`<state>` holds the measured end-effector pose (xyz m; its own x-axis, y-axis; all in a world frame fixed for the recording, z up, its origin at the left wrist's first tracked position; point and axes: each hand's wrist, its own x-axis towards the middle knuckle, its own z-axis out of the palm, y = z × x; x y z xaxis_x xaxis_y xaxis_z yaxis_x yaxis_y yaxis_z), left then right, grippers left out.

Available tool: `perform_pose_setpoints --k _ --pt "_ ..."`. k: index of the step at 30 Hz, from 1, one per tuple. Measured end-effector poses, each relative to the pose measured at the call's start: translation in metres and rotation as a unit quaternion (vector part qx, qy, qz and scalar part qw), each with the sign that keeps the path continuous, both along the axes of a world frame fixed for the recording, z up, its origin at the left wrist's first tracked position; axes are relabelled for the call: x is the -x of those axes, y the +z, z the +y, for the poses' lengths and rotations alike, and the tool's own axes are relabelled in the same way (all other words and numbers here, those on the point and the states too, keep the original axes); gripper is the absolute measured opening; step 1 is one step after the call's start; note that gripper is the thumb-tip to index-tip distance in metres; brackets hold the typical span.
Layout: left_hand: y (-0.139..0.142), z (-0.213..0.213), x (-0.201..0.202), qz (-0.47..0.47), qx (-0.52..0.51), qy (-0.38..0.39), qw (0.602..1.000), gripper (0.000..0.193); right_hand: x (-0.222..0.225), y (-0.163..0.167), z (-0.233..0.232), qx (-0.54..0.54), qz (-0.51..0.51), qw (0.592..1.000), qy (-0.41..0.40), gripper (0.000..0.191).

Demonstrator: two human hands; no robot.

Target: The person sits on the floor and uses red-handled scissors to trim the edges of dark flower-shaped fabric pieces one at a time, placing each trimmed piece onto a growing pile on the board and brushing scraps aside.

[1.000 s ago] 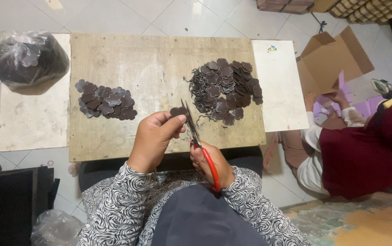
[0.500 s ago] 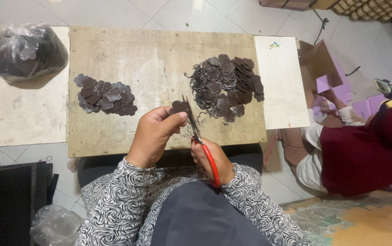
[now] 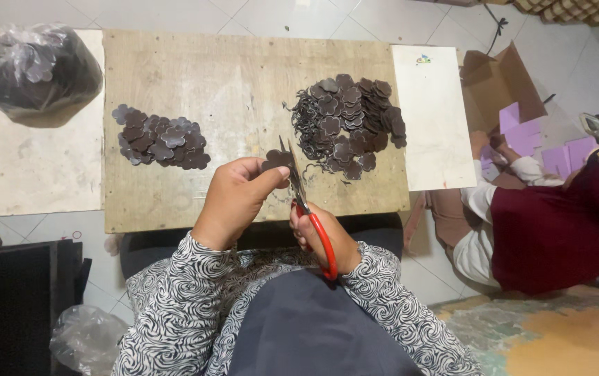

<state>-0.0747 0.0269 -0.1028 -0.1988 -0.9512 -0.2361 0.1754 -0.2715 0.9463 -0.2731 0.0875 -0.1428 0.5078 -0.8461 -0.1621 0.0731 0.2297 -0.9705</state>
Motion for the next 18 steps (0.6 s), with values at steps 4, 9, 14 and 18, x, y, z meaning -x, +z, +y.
perform_pose_setpoints --k 4,9,14,18 --pt "0.0021 0.0006 -0.0001 -0.007 -0.013 0.005 1.000 0.021 0.0002 0.0029 0.0010 -0.014 -0.010 1.000 -0.005 0.052" --pt "0.0012 0.0011 -0.0015 -0.021 -0.017 0.005 1.000 0.021 0.0006 0.0044 0.0006 -0.011 -0.001 1.000 0.003 0.053" --pt "-0.0002 -0.0010 -0.0015 -0.021 -0.025 -0.005 0.999 0.021 0.0016 0.0030 -0.0012 0.005 0.017 1.000 0.019 0.057" --pt "-0.0003 -0.0011 -0.0008 -0.041 -0.029 -0.006 0.999 0.021 0.0028 0.0015 -0.0010 0.010 0.024 0.999 0.023 0.058"
